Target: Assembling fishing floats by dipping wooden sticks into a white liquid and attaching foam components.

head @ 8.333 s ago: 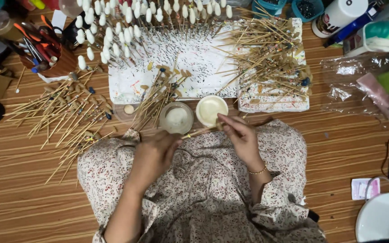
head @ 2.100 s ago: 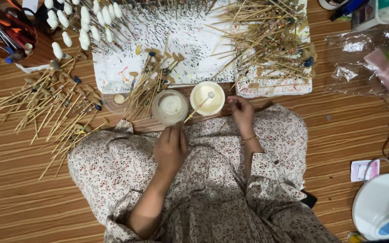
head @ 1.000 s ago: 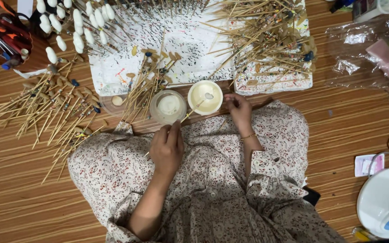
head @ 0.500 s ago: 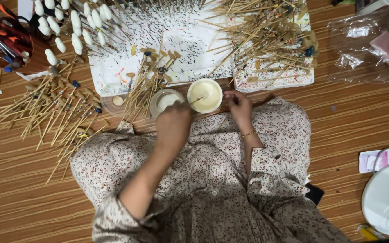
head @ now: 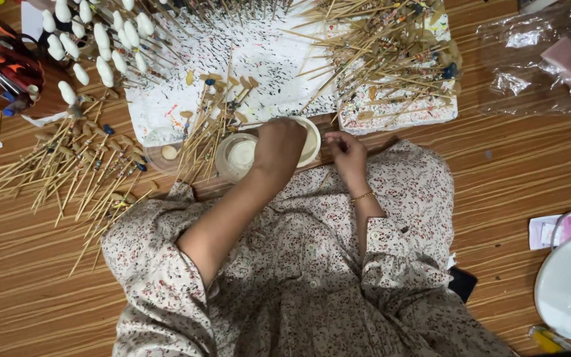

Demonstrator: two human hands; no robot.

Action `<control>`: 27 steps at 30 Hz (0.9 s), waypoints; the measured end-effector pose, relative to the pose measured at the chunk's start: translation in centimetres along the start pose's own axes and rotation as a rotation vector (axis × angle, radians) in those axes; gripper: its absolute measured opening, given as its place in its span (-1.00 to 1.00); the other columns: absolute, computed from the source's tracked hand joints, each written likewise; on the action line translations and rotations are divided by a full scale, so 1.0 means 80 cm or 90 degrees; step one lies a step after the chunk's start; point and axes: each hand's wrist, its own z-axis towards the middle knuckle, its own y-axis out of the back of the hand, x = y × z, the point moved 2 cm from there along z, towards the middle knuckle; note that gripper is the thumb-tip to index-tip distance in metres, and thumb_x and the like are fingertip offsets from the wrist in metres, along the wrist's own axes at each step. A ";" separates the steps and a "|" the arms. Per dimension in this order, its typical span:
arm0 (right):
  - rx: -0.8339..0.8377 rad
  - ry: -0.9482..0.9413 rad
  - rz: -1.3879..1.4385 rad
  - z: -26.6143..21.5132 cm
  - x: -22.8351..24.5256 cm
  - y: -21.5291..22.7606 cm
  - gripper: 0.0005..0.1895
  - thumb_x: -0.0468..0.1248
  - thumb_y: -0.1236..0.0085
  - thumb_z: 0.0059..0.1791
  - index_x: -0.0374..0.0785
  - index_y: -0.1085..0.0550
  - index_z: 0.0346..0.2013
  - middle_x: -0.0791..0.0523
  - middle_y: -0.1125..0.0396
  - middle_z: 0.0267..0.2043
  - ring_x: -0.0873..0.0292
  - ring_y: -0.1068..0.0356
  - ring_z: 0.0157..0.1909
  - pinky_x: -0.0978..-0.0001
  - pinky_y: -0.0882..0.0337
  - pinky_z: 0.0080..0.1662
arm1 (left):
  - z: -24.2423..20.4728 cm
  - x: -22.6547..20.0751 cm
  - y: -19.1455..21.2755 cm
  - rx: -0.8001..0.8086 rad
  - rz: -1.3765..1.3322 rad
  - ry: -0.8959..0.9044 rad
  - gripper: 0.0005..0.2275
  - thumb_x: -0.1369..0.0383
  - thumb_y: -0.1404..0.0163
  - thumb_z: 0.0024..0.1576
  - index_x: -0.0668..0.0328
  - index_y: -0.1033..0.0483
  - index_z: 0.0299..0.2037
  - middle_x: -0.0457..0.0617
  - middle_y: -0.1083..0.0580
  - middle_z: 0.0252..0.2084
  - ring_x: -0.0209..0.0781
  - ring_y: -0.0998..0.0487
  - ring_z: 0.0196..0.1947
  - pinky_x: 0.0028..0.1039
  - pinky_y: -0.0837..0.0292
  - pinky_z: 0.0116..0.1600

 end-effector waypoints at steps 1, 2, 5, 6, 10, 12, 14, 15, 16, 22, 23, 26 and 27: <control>-0.002 -0.001 0.001 0.001 0.000 0.000 -0.83 -0.37 -0.21 -0.01 -0.09 -0.66 -0.19 0.05 -0.52 -0.33 0.13 -0.49 -0.21 0.27 -0.47 -0.08 | -0.002 0.005 0.016 0.000 0.001 -0.002 -0.89 0.56 -0.09 -0.14 0.10 -0.57 -0.60 -0.07 -0.42 -0.62 -0.07 -0.51 -0.59 0.01 -0.32 -0.60; -0.004 0.001 0.004 0.001 -0.001 0.000 -0.84 -0.36 -0.22 -0.01 -0.07 -0.66 -0.19 0.06 -0.52 -0.32 0.14 -0.48 -0.20 0.26 -0.47 -0.07 | -0.003 0.008 0.031 0.035 -0.030 -0.041 -0.86 0.58 -0.08 -0.10 0.09 -0.60 -0.58 -0.08 -0.46 -0.63 -0.09 -0.55 -0.57 -0.12 -0.36 -0.59; -0.008 0.008 0.001 0.003 -0.005 0.000 -0.85 -0.35 -0.23 -0.01 -0.06 -0.67 -0.20 0.07 -0.52 -0.33 0.14 -0.49 -0.19 0.25 -0.47 -0.07 | 0.001 0.002 0.024 0.068 -0.029 -0.061 -0.85 0.59 -0.08 -0.06 0.08 -0.63 -0.54 -0.09 -0.48 -0.62 -0.10 -0.58 -0.54 -0.21 -0.40 -0.57; -0.009 0.014 -0.005 0.004 -0.007 0.000 -0.85 -0.35 -0.24 -0.01 -0.07 -0.67 -0.21 0.06 -0.52 -0.33 0.12 -0.50 -0.19 0.25 -0.47 -0.07 | 0.005 -0.002 0.013 0.064 0.002 -0.041 -0.86 0.58 -0.08 -0.06 0.07 -0.62 -0.52 -0.09 -0.47 -0.60 -0.09 -0.58 -0.52 -0.18 -0.40 -0.56; 0.000 0.017 -0.016 0.007 -0.011 -0.001 -0.84 -0.34 -0.24 -0.02 -0.04 -0.67 -0.20 0.08 -0.52 -0.33 0.10 -0.51 -0.18 0.24 -0.48 -0.06 | 0.002 -0.005 0.013 0.093 -0.061 -0.061 -0.84 0.59 -0.05 -0.02 0.09 -0.64 -0.51 -0.09 -0.50 -0.59 -0.06 -0.62 -0.51 -0.09 -0.43 -0.56; -0.001 0.014 -0.012 0.008 -0.013 -0.002 -0.84 -0.34 -0.24 -0.01 -0.03 -0.67 -0.19 0.09 -0.52 -0.34 0.14 -0.50 -0.19 0.26 -0.48 -0.07 | 0.008 -0.015 -0.010 0.093 -0.041 -0.028 -0.86 0.60 -0.08 -0.05 0.10 -0.62 -0.50 -0.07 -0.49 -0.57 0.01 -0.61 -0.50 0.11 -0.38 -0.59; 0.002 0.017 -0.007 0.008 -0.009 -0.002 -0.84 -0.34 -0.23 -0.01 -0.05 -0.67 -0.20 0.08 -0.51 -0.35 0.14 -0.50 -0.21 0.25 -0.48 -0.07 | 0.005 -0.010 0.007 0.093 -0.040 -0.036 -0.84 0.58 -0.06 -0.03 0.04 -0.62 -0.49 -0.14 -0.49 -0.57 -0.05 -0.61 -0.49 -0.04 -0.39 -0.58; 0.005 0.021 -0.002 0.008 -0.008 -0.001 -0.85 -0.34 -0.22 -0.01 -0.07 -0.66 -0.20 0.08 -0.51 -0.36 0.14 -0.49 -0.23 0.25 -0.47 -0.08 | 0.003 -0.009 0.015 0.094 -0.039 -0.044 -0.82 0.57 -0.05 -0.01 -0.02 -0.63 -0.48 -0.20 -0.49 -0.56 -0.11 -0.62 -0.49 -0.19 -0.40 -0.57; 0.005 0.020 -0.002 0.008 -0.009 -0.001 -0.85 -0.34 -0.22 -0.01 -0.07 -0.66 -0.20 0.08 -0.51 -0.36 0.14 -0.49 -0.23 0.25 -0.47 -0.08 | 0.004 -0.012 0.012 0.095 -0.040 -0.045 -0.82 0.57 -0.05 -0.01 -0.02 -0.63 -0.48 -0.20 -0.49 -0.56 -0.11 -0.62 -0.49 -0.19 -0.40 -0.57; 0.004 0.027 -0.006 0.009 -0.016 -0.003 -0.84 -0.34 -0.23 -0.01 -0.06 -0.67 -0.20 0.08 -0.50 -0.35 0.15 -0.49 -0.21 0.24 -0.47 -0.08 | -0.002 -0.016 0.012 0.094 0.023 -0.054 -0.82 0.60 -0.10 -0.06 0.00 -0.61 -0.53 -0.16 -0.48 -0.58 -0.09 -0.60 -0.51 -0.19 -0.32 -0.59; 0.003 0.027 -0.005 0.008 -0.016 -0.003 -0.85 -0.34 -0.23 -0.01 -0.06 -0.67 -0.20 0.08 -0.50 -0.35 0.15 -0.49 -0.20 0.25 -0.47 -0.08 | 0.000 -0.015 0.013 0.089 0.018 -0.044 -0.82 0.60 -0.10 -0.06 0.00 -0.60 -0.53 -0.16 -0.48 -0.58 -0.09 -0.59 -0.52 -0.20 -0.31 -0.60; 0.007 0.033 -0.008 0.009 -0.018 -0.003 -0.85 -0.35 -0.24 -0.01 -0.06 -0.67 -0.19 0.07 -0.50 -0.35 0.13 -0.49 -0.22 0.25 -0.47 -0.08 | 0.001 -0.014 0.007 0.071 -0.007 -0.030 -0.83 0.58 -0.09 -0.06 0.01 -0.60 -0.54 -0.15 -0.48 -0.59 -0.09 -0.58 -0.54 -0.20 -0.31 -0.61; 0.012 0.039 -0.011 0.009 -0.019 -0.003 -0.85 -0.35 -0.24 -0.01 -0.07 -0.66 -0.19 0.06 -0.51 -0.34 0.10 -0.49 -0.23 0.25 -0.47 -0.09 | 0.001 -0.014 0.004 0.059 -0.028 -0.027 -0.85 0.57 -0.08 -0.06 0.02 -0.60 -0.55 -0.15 -0.48 -0.59 -0.09 -0.58 -0.56 -0.20 -0.32 -0.61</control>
